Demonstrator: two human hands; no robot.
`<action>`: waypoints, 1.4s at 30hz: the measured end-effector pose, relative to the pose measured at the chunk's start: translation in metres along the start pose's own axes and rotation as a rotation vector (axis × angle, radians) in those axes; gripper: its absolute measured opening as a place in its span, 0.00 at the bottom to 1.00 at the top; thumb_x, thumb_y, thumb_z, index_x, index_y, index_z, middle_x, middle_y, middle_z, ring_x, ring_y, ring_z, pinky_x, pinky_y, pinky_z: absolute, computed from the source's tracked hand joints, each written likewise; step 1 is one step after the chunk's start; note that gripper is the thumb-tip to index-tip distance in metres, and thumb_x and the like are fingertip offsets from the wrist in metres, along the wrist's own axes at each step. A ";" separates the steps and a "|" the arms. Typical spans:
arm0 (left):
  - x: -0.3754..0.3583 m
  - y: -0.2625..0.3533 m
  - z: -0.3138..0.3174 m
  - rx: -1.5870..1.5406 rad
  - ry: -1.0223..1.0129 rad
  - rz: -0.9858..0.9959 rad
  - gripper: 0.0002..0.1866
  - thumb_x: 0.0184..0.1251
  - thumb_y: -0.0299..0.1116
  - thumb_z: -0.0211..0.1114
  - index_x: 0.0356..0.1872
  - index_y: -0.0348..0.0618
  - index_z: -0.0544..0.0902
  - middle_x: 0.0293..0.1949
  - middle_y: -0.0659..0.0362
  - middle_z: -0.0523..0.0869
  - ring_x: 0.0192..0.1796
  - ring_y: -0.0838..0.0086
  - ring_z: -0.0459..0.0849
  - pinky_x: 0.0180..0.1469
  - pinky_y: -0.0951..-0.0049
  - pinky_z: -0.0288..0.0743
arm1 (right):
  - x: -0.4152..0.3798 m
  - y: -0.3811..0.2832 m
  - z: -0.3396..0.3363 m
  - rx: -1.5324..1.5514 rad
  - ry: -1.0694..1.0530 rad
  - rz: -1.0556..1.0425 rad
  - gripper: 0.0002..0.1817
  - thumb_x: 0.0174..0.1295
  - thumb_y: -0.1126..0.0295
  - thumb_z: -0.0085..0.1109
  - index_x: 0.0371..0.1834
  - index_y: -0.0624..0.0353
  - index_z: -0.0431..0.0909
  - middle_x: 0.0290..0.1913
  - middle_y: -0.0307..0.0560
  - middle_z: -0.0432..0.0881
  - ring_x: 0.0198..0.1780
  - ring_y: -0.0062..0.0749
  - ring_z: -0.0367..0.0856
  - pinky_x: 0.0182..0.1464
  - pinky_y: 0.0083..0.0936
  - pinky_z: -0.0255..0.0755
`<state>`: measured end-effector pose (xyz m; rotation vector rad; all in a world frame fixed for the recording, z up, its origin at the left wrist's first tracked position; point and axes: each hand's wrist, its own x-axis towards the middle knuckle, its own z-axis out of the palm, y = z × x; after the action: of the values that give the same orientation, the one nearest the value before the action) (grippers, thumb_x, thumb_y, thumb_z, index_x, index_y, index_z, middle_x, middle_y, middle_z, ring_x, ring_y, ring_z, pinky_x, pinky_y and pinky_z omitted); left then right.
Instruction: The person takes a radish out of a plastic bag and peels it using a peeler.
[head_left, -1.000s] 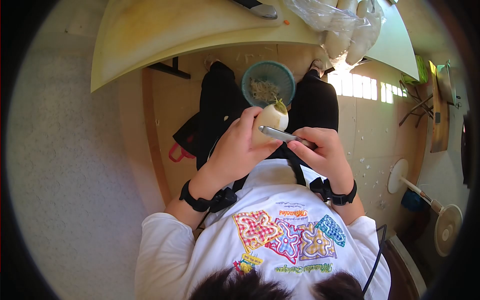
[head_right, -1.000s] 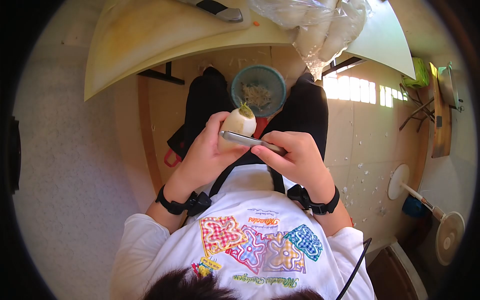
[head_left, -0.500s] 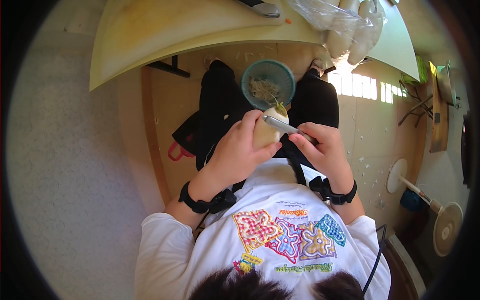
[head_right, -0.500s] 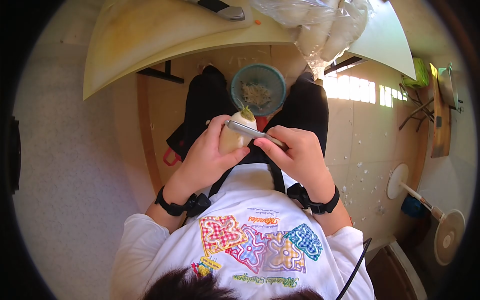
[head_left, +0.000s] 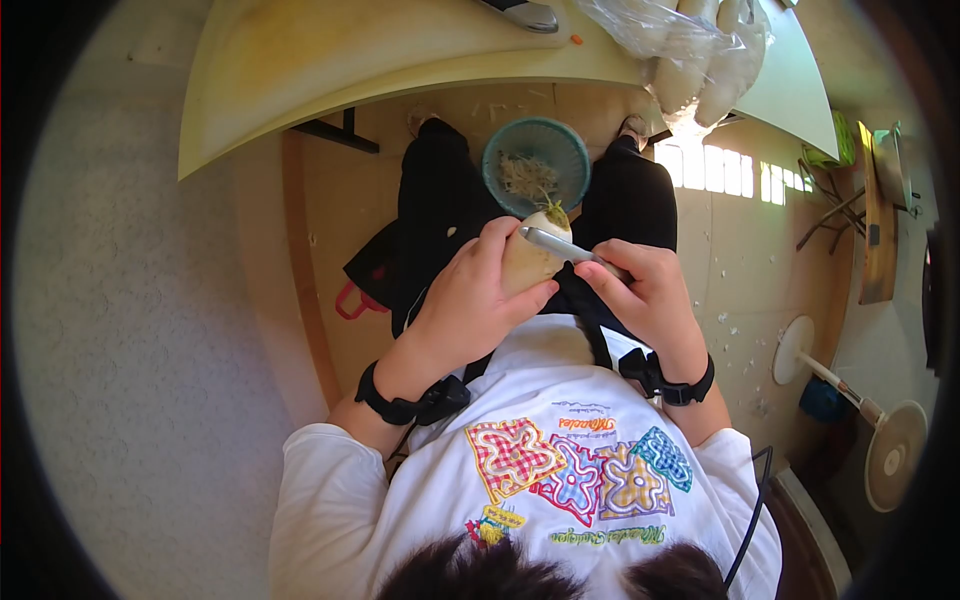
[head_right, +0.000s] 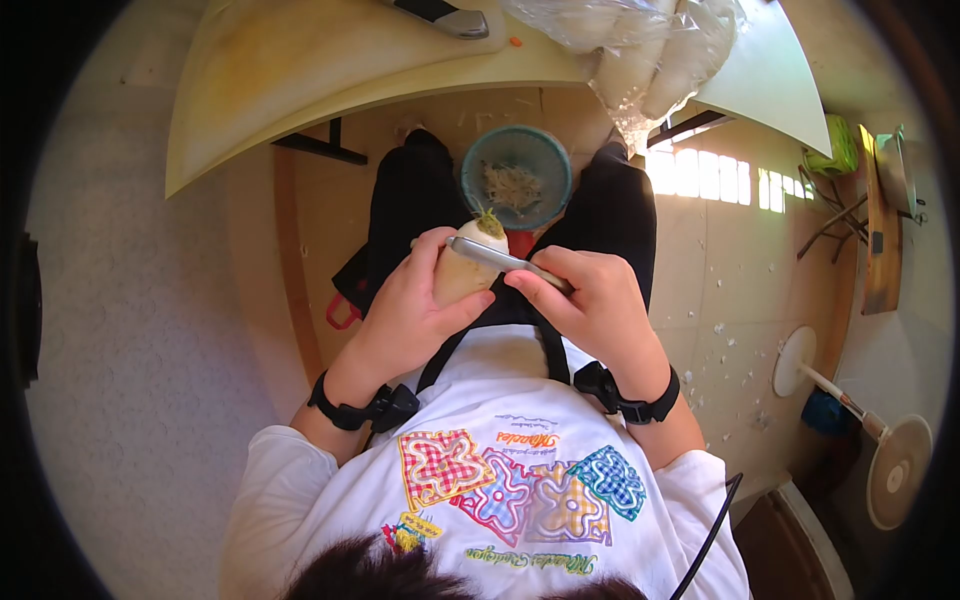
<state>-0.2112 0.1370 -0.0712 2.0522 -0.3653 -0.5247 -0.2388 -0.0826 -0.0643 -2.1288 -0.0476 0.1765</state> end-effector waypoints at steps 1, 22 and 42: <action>0.000 0.000 0.000 -0.001 -0.001 0.000 0.33 0.60 0.42 0.72 0.61 0.38 0.67 0.51 0.42 0.82 0.54 0.47 0.81 0.54 0.56 0.75 | 0.000 0.000 0.000 0.000 0.000 0.001 0.14 0.60 0.61 0.71 0.30 0.62 0.82 0.17 0.47 0.72 0.17 0.35 0.67 0.22 0.28 0.61; 0.000 0.008 -0.005 -0.010 -0.010 -0.069 0.35 0.62 0.37 0.72 0.65 0.37 0.63 0.53 0.48 0.81 0.54 0.65 0.83 0.57 0.66 0.76 | -0.005 0.029 -0.018 0.289 0.155 0.263 0.15 0.69 0.63 0.64 0.30 0.66 0.82 0.18 0.31 0.67 0.24 0.13 0.61 0.24 0.19 0.55; 0.007 -0.007 0.001 -0.339 -0.021 0.003 0.33 0.61 0.34 0.71 0.65 0.33 0.67 0.55 0.47 0.78 0.57 0.60 0.78 0.60 0.65 0.72 | -0.003 0.002 -0.003 0.205 -0.023 0.044 0.11 0.63 0.66 0.69 0.32 0.65 0.82 0.17 0.38 0.66 0.21 0.19 0.62 0.24 0.22 0.57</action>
<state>-0.2052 0.1361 -0.0792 1.7196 -0.2704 -0.5657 -0.2413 -0.0861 -0.0638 -1.9240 0.0037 0.2217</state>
